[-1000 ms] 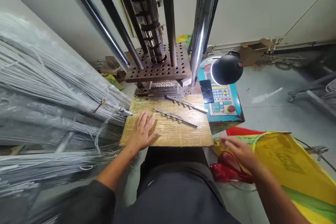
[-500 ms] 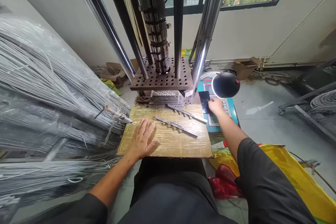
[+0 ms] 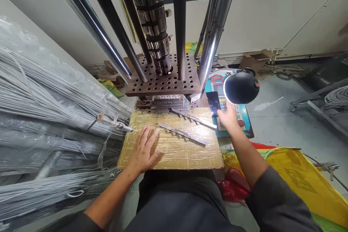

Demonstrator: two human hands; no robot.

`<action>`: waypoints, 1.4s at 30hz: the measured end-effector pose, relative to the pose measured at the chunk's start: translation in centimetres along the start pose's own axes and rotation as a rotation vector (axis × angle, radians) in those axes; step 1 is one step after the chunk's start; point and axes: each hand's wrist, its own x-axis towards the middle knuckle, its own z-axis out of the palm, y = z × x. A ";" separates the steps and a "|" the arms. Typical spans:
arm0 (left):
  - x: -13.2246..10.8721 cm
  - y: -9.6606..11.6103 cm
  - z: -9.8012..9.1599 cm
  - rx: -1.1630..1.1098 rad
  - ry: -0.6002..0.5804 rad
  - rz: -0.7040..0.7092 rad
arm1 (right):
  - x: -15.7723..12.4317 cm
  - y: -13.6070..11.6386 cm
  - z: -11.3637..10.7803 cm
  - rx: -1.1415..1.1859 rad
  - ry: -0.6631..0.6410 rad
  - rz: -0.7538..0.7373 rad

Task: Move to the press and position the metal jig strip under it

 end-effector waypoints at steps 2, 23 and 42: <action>-0.1 0.0 0.1 0.007 0.001 -0.002 | -6.2 -1.3 -1.7 0.157 0.025 -0.055; 0.4 -0.2 0.5 -0.005 -0.066 -0.136 | -12.8 -6.1 3.0 -0.257 -0.556 -0.643; 0.2 0.4 0.1 0.123 -0.086 -0.047 | -10.0 -5.0 5.2 0.094 -0.437 -0.630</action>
